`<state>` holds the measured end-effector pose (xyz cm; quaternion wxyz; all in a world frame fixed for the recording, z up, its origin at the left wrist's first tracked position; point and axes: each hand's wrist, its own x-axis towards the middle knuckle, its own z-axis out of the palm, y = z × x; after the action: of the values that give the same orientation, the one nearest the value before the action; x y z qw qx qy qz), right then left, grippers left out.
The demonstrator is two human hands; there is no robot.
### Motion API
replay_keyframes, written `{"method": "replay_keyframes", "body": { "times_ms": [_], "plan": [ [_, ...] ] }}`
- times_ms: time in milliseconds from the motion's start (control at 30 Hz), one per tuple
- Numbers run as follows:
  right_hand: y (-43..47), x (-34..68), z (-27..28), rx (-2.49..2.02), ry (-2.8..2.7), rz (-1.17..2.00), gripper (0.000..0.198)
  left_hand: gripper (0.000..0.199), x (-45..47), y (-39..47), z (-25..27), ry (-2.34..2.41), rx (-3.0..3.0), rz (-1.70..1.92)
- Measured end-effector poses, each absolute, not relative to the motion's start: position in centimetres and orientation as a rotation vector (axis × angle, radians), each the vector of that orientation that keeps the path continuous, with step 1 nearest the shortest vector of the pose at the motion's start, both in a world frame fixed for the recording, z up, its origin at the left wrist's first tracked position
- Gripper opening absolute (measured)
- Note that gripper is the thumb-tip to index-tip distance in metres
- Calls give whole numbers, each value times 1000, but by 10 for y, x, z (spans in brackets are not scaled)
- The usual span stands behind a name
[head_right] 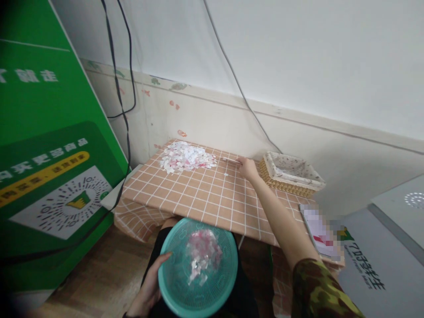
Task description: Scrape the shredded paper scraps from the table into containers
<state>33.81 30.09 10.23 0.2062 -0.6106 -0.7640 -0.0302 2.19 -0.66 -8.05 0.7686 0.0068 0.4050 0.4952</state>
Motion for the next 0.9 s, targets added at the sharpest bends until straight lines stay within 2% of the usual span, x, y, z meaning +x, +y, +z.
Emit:
{"method": "replay_keyframes", "body": {
  "times_ms": [267,400,633,900],
  "plan": [
    [249,372,104,-1537,-2229,-29,26,18,23,-5,-76,885,22,1067],
    [262,365,107,-1582,-2118,-112,27,17,24,-6,-76,901,26,1063],
    [304,327,105,-1560,-2112,-32,28,20,23,-6,-81,913,35,1083],
    [294,343,112,-1450,-2255,-6,27,19,21,-6,-80,912,5,1063]
  ]
}}
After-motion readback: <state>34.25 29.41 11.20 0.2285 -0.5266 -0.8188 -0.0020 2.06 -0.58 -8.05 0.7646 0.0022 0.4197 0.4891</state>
